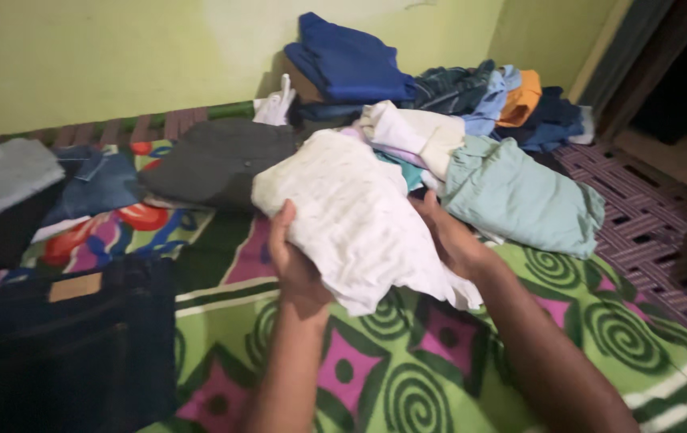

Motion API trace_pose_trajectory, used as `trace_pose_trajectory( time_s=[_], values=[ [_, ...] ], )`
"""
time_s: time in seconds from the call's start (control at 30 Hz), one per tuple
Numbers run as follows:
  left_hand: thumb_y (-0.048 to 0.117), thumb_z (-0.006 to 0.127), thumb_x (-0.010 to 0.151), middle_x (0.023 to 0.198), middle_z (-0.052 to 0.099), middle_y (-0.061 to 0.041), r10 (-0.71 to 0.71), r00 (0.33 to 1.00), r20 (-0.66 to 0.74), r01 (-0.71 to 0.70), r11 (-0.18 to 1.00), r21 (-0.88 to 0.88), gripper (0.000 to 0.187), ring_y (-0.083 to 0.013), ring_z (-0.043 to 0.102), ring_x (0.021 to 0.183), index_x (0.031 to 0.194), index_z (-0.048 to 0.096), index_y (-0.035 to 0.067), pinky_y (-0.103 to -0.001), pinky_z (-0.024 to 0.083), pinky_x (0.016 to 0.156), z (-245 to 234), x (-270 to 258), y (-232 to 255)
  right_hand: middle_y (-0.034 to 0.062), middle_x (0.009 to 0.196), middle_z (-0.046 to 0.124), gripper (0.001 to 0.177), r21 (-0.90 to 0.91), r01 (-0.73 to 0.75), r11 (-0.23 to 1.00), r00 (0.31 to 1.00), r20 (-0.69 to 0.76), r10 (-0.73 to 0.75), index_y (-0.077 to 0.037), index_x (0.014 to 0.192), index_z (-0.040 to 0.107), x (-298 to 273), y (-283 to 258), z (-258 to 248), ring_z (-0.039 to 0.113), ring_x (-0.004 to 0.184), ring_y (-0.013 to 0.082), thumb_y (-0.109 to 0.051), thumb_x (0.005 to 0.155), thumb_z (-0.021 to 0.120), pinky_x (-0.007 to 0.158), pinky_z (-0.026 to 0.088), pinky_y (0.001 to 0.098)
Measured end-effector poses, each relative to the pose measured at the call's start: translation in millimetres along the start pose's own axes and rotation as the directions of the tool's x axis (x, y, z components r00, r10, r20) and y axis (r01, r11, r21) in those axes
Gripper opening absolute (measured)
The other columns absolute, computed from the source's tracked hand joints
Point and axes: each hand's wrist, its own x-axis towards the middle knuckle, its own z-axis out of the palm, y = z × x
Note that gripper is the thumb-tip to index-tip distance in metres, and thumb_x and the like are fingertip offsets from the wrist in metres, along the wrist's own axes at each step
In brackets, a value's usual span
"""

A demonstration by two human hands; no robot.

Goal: The person folds various shirts and pants on a patterned bedsheet, arranging them into neat stacks. They handle each garment one at a time, smoothing and folding them before placing them in organized piles.

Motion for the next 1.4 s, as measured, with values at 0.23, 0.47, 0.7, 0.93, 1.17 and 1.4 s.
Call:
trace_pose_trajectory(
  time_s=[0.23,0.47,0.7,0.93,1.17,1.4],
  values=[
    [0.036,0.059,0.094,0.143,0.058,-0.018,-0.083,0.996,0.031,0.085,0.993,-0.078,0.067,-0.0358,0.057,0.13,0.149,0.046,0.001,-0.051,0.042,0.114,18,-12,-45,0.0147,0.149,0.056,0.075,0.483,-0.138,0.865,0.974,0.224,0.03,-0.006,0.147,0.051,9,44,27,0.053,0.134,0.0311,-0.059,0.095,0.047,0.112,0.04,0.0463],
    [0.014,0.073,0.08,0.127,0.066,-0.017,-0.009,0.991,-0.133,0.077,0.854,0.515,0.064,-0.0293,0.065,0.114,0.139,0.056,-0.003,-0.043,0.051,0.1,-10,3,-43,0.0165,0.152,0.052,0.092,0.562,0.078,0.823,0.978,0.115,-0.171,-0.005,0.154,0.045,-27,24,-18,0.052,0.133,0.0358,-0.07,0.089,0.049,0.111,0.041,0.0514],
    [0.015,0.077,0.078,0.115,0.072,-0.014,-0.087,0.964,-0.25,0.188,0.889,0.417,0.058,-0.0293,0.07,0.103,0.131,0.062,-0.003,-0.043,0.056,0.092,-39,12,-30,0.0226,0.142,0.057,0.084,0.458,0.089,0.884,0.993,0.027,-0.114,0.001,0.152,0.046,8,38,-78,0.06,0.122,0.0396,-0.056,0.092,0.059,0.105,0.049,0.054],
    [0.017,0.077,0.074,0.115,0.072,-0.016,-0.104,0.966,-0.238,0.203,0.872,0.445,0.065,-0.0313,0.071,0.102,0.134,0.06,0.0,-0.044,0.056,0.094,-57,18,-21,0.027,0.123,0.069,0.067,0.399,0.021,0.917,0.964,0.235,-0.125,0.009,0.142,0.052,-1,28,-67,0.071,0.107,0.038,-0.022,0.085,0.069,0.099,0.057,0.049],
    [0.018,0.074,0.08,0.114,0.071,-0.015,-0.082,0.953,-0.292,0.214,0.866,0.452,0.061,-0.0314,0.07,0.101,0.136,0.059,-0.003,-0.043,0.058,0.091,-64,30,-4,0.0213,0.122,0.069,0.066,0.314,0.067,0.947,0.98,0.155,-0.121,0.007,0.142,0.051,-8,6,-22,0.071,0.104,0.0309,-0.012,0.082,0.071,0.095,0.056,0.0466],
    [0.019,0.068,0.087,0.103,0.067,-0.003,0.278,0.719,-0.637,0.093,0.869,0.485,0.029,-0.0184,0.066,0.089,0.114,0.058,0.022,-0.037,0.05,0.07,-93,34,-6,0.0169,0.123,0.066,0.058,0.333,0.352,0.875,0.905,-0.36,-0.227,0.004,0.138,0.053,-6,-11,-32,0.068,0.113,0.0329,-0.002,0.081,0.06,0.1,0.058,0.0485]
  ],
)
